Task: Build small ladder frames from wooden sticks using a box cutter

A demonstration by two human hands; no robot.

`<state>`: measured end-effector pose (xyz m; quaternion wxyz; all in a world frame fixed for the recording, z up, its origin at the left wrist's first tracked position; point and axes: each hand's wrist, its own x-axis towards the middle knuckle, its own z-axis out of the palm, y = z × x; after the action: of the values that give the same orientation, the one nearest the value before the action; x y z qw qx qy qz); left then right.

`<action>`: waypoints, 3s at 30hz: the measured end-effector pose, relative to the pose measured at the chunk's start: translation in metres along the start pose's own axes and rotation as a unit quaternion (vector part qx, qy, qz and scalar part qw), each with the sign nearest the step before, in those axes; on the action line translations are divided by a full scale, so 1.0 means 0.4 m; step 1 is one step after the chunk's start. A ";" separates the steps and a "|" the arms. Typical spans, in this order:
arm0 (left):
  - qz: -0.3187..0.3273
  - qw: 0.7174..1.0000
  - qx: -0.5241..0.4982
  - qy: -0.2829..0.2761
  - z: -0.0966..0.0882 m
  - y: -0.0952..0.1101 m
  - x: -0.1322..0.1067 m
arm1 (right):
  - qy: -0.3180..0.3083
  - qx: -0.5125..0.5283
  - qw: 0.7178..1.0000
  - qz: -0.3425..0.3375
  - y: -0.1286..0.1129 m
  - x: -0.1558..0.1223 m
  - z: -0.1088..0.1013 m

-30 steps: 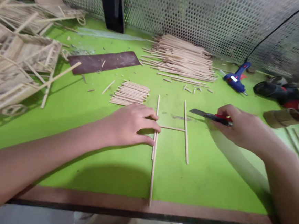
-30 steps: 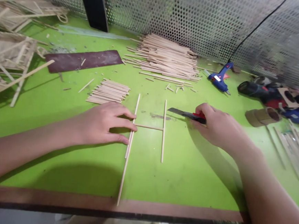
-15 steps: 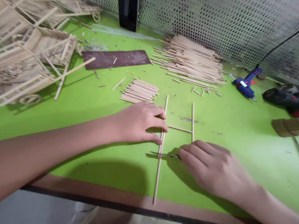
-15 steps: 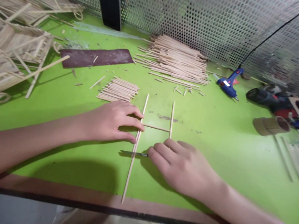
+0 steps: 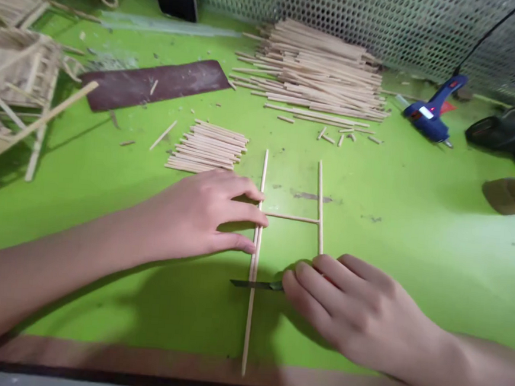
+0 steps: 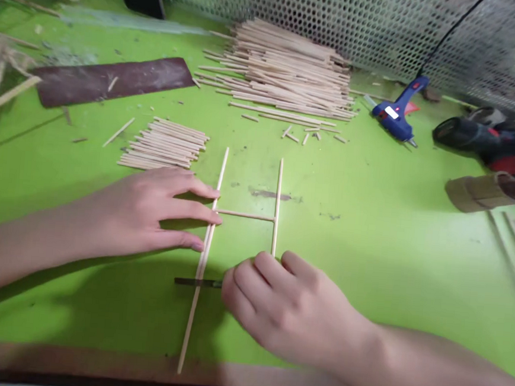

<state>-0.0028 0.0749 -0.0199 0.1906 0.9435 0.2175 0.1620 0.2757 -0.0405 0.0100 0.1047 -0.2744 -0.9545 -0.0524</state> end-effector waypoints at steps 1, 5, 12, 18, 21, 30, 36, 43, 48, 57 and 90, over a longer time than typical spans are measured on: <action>0.007 1.000 0.004 0.002 -0.001 0.001 0.000 | 0.006 0.003 1.000 0.001 0.001 -0.002 0.000; 0.024 1.000 0.012 0.002 -0.006 0.005 0.000 | 0.013 0.019 1.000 0.004 0.003 -0.007 0.004; 0.024 0.999 0.030 0.003 -0.004 0.008 -0.007 | 0.006 0.021 1.000 0.011 -0.002 -0.005 -0.001; 0.006 1.000 0.020 -0.009 0.002 0.004 -0.011 | -0.007 0.027 1.000 0.014 -0.008 -0.006 -0.010; 0.013 1.000 0.022 -0.003 0.001 0.003 -0.010 | -0.005 0.025 1.000 0.015 -0.006 -0.006 -0.008; 0.015 1.000 0.022 -0.010 -0.006 0.010 -0.003 | -0.006 0.023 1.000 0.020 -0.005 -0.007 -0.005; 0.011 1.000 0.024 -0.004 0.000 0.005 -0.006 | -0.005 0.026 0.999 0.023 -0.005 -0.007 -0.003; 0.016 0.999 0.031 -0.002 -0.003 0.007 -0.006 | -0.010 0.025 0.999 0.022 -0.008 -0.008 -0.006; 0.005 1.000 0.010 0.003 0.001 0.005 -0.008 | -0.014 0.026 0.999 0.022 -0.007 -0.007 -0.008; -0.013 1.000 -0.013 -0.001 -0.005 0.006 -0.003 | -0.026 0.031 0.999 0.018 -0.005 -0.010 -0.003; 0.193 0.970 0.142 -0.030 -0.013 0.127 -0.026 | -0.037 0.007 0.999 0.016 -0.004 -0.011 0.001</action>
<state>0.0039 0.0293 0.0041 0.0257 0.9894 0.0462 0.1351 0.2782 -0.0440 0.0084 0.0721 -0.2907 -0.9535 -0.0334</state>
